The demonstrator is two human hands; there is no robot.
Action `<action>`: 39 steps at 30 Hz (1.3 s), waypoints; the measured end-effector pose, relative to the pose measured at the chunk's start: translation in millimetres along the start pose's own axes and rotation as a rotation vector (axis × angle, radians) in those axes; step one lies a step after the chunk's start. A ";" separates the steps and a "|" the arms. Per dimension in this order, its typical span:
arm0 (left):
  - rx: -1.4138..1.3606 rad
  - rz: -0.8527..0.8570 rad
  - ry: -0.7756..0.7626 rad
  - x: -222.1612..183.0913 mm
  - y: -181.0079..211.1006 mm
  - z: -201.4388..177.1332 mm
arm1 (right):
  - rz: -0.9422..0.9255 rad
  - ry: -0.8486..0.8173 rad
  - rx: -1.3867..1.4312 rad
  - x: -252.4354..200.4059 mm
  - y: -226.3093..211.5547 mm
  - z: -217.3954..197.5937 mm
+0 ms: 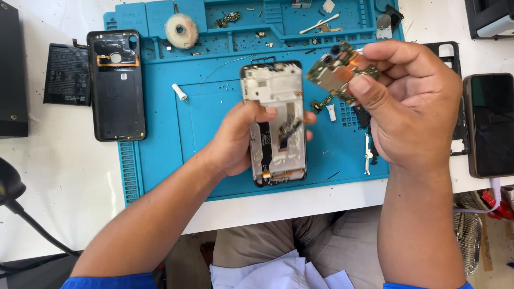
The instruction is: Cleaning a mobile phone screen and inspecting the internal components of a disassembled phone
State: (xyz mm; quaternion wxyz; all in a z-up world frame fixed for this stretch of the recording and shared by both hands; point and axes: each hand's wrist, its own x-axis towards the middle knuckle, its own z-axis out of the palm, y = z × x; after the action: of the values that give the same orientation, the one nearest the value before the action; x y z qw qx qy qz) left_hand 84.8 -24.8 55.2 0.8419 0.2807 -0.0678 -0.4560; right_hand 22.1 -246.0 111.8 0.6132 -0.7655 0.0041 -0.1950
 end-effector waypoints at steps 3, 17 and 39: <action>0.029 -0.097 -0.027 -2.9 -1.6 -0.1 | -0.027 -0.112 -0.054 3.0 -18.1 10.6; 0.057 -0.184 -0.075 -4.9 4.4 11.0 | -0.032 -0.070 -0.208 -5.5 -12.1 24.5; 0.131 -0.045 0.194 -4.6 -19.8 1.6 | -0.207 -0.178 -0.189 -11.5 34.4 15.0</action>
State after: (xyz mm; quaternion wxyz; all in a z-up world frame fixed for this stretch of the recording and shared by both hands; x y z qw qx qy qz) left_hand 67.1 -30.2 46.7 0.8139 0.3792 -0.0094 -0.4401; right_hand 24.0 -237.6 73.5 0.5131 -0.8302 -0.1110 -0.1873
